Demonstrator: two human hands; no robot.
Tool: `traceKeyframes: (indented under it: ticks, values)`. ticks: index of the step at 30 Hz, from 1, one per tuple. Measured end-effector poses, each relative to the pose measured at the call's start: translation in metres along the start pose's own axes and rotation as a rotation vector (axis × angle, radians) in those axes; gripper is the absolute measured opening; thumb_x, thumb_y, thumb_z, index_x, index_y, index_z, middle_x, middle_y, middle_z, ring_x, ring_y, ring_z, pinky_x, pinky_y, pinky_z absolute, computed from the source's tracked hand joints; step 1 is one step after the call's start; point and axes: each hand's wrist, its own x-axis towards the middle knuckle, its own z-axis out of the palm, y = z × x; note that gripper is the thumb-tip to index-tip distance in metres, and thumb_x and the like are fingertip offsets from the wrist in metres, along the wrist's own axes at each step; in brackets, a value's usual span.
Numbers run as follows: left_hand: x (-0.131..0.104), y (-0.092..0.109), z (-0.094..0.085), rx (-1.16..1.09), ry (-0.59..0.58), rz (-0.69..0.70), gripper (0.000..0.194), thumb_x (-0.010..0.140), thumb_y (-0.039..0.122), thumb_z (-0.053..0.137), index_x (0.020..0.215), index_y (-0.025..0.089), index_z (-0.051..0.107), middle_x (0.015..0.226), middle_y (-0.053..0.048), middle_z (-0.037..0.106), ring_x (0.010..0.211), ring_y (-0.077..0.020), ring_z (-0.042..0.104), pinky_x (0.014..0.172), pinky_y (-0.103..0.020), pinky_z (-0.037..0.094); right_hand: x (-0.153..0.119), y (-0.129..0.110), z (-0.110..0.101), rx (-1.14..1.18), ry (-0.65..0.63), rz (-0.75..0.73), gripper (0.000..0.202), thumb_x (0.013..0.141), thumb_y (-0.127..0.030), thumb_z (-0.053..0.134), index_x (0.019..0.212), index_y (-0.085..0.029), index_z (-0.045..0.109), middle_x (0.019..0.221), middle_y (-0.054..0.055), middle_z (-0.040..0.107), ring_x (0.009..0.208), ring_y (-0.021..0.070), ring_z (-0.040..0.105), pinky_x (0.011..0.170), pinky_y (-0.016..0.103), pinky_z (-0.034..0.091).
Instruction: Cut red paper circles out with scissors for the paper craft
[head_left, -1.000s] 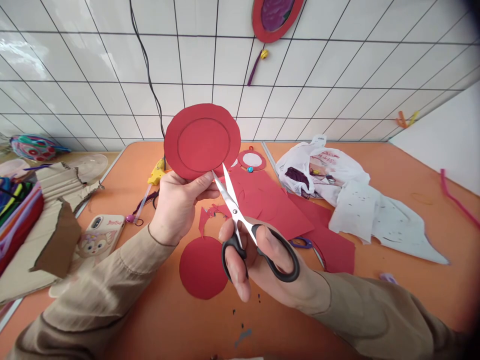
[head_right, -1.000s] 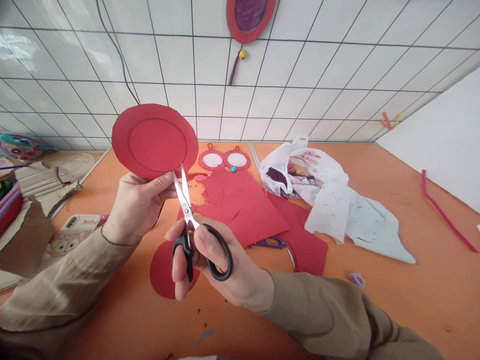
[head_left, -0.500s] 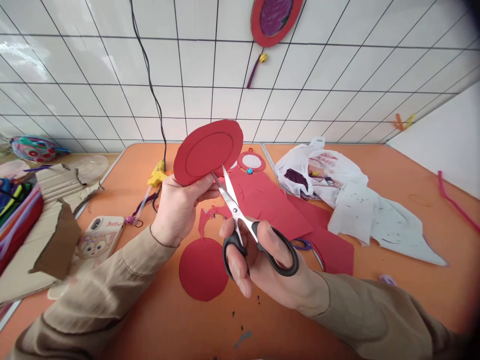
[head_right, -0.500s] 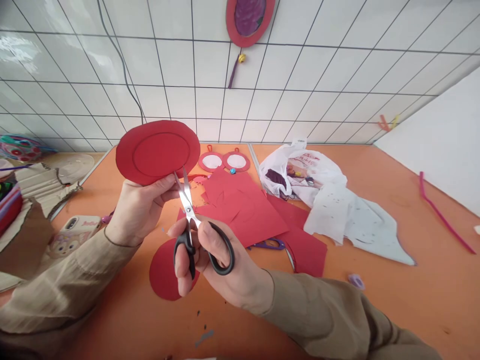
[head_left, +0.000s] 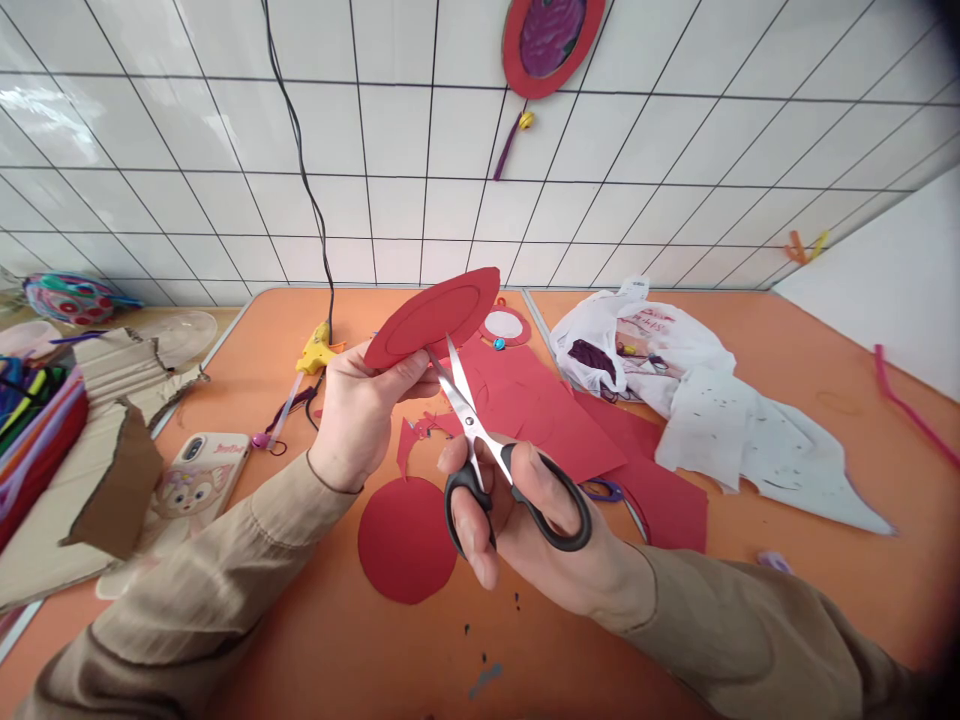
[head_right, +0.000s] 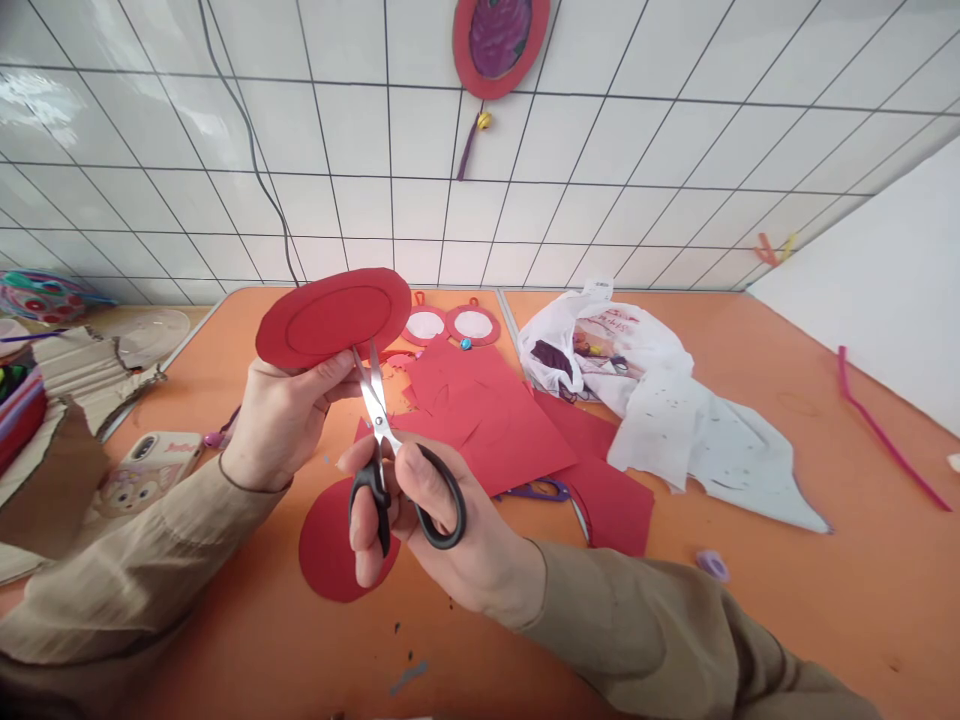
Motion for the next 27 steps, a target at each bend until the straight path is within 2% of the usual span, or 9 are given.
traceKeyframes:
  ticks: [6,12,18,23,27]
  values:
    - [0.0001,-0.0007,-0.0012,0.034,0.004,0.009,0.009,0.069,0.02,0.077,0.078,0.017,0.075,0.074,-0.003,0.074,0.067,-0.0174,0.069,0.065,-0.03,0.059,0.0005,0.0004,-0.0007,-0.004,-0.009,-0.006,0.041,0.09,-0.056,0.051,0.097,-0.017,0.06,0.065,0.0,0.059,0.046,0.0085,0.052,0.054,0.024,0.044]
    - [0.0002,0.0007,-0.0012,0.035,-0.001,0.014,0.005,0.07,0.018,0.076,0.074,0.017,0.074,0.073,-0.003,0.074,0.067,-0.0176,0.069,0.064,-0.03,0.059,0.0008,0.0012,-0.0013,-0.012,-0.033,-0.043,0.037,0.092,-0.053,0.05,0.093,-0.017,0.061,0.066,0.0,0.058,0.046,0.0078,0.05,0.054,0.024,0.043]
    - [-0.0001,0.0029,-0.0002,-0.01,-0.035,-0.023,0.004,0.072,0.017,0.075,0.076,0.016,0.073,0.077,-0.003,0.074,0.07,-0.0167,0.069,0.066,-0.03,0.06,0.0017,0.0016,-0.0028,-0.063,0.015,-0.038,0.037,0.091,-0.053,0.051,0.093,-0.017,0.059,0.065,0.0,0.057,0.046,0.009,0.051,0.051,0.024,0.04]
    - [-0.0012,0.0062,0.0022,-0.089,-0.07,-0.093,0.009,0.078,0.024,0.072,0.085,0.018,0.073,0.085,-0.002,0.075,0.075,-0.0184,0.071,0.067,-0.029,0.058,0.0039,0.0024,-0.0049,-0.193,0.056,-0.039,0.039,0.09,-0.053,0.053,0.094,-0.015,0.058,0.065,0.0,0.059,0.047,0.0101,0.054,0.051,0.025,0.035]
    - [-0.001,0.0047,0.0022,-0.123,0.0,-0.13,0.012,0.076,0.028,0.073,0.082,0.017,0.072,0.082,-0.004,0.076,0.071,-0.0197,0.072,0.067,-0.029,0.057,0.0049,0.0012,-0.0031,-0.23,0.077,-0.028,0.038,0.089,-0.053,0.055,0.094,-0.015,0.058,0.066,0.0,0.06,0.049,0.0099,0.054,0.053,0.026,0.036]
